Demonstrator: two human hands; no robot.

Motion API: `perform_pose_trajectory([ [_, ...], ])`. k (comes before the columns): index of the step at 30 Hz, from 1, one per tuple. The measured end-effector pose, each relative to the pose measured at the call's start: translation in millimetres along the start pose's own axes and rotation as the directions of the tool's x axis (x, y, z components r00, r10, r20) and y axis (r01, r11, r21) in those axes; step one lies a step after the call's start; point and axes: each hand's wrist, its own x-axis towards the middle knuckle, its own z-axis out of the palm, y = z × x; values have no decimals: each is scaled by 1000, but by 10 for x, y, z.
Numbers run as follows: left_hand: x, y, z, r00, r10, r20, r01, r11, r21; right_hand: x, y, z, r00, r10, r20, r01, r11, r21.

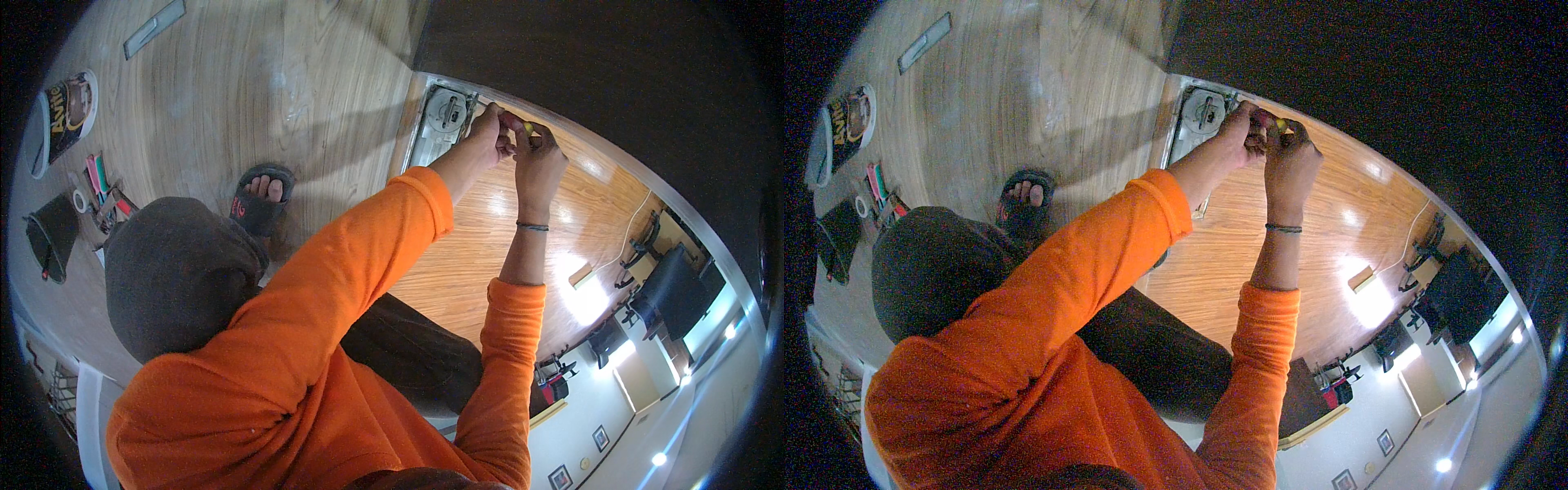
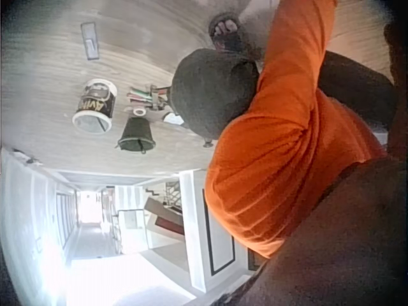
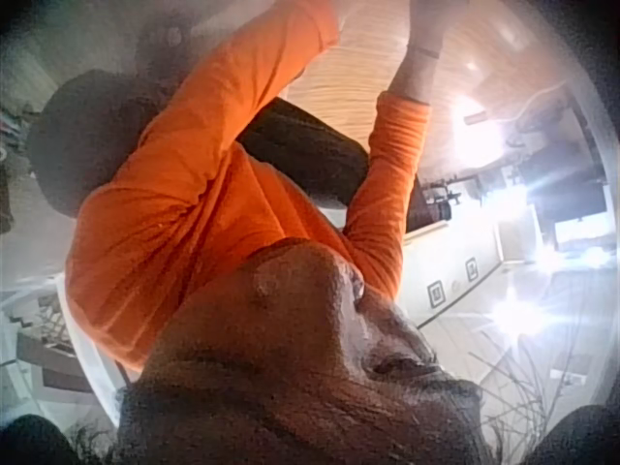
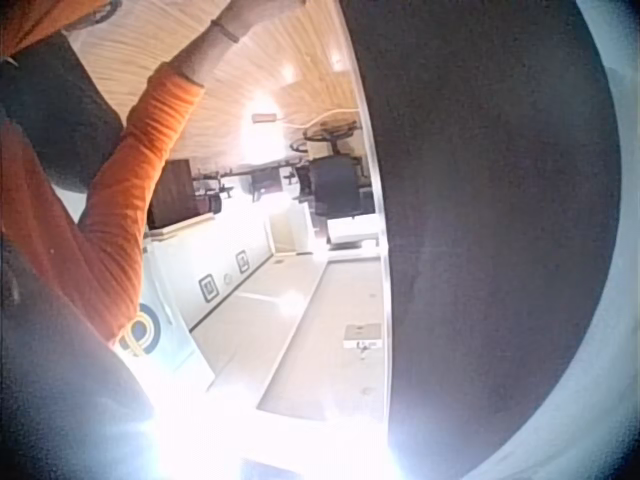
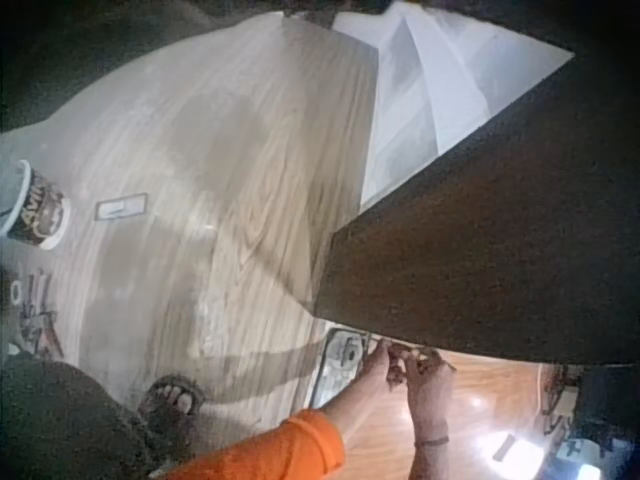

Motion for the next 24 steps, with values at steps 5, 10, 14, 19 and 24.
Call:
perform_pose_trajectory([
  [5, -29, 21, 7, 997, -45, -61, 42, 998, -51, 63, 107, -20, 955, -287, -70, 290, 957, 28],
  [10, -40, 3, 26, 995, -4, -98, 5, 1000, 11, 66, 125, -13, 949, -312, -47, 313, 950, 16],
  [14, -6, -45, -24, 996, 33, -80, -29, 999, 43, 10, 24, -26, 980, -197, -13, 197, 973, 124],
  [19, 29, -68, -64, 1000, -25, -13, 25, 999, -21, -21, 101, 53, 982, -163, -98, 174, 978, 111],
  [24, 22, -43, -55, 1000, -29, 3, 29, 998, -62, -26, 137, 82, 977, -175, -118, 187, 978, 94],
])
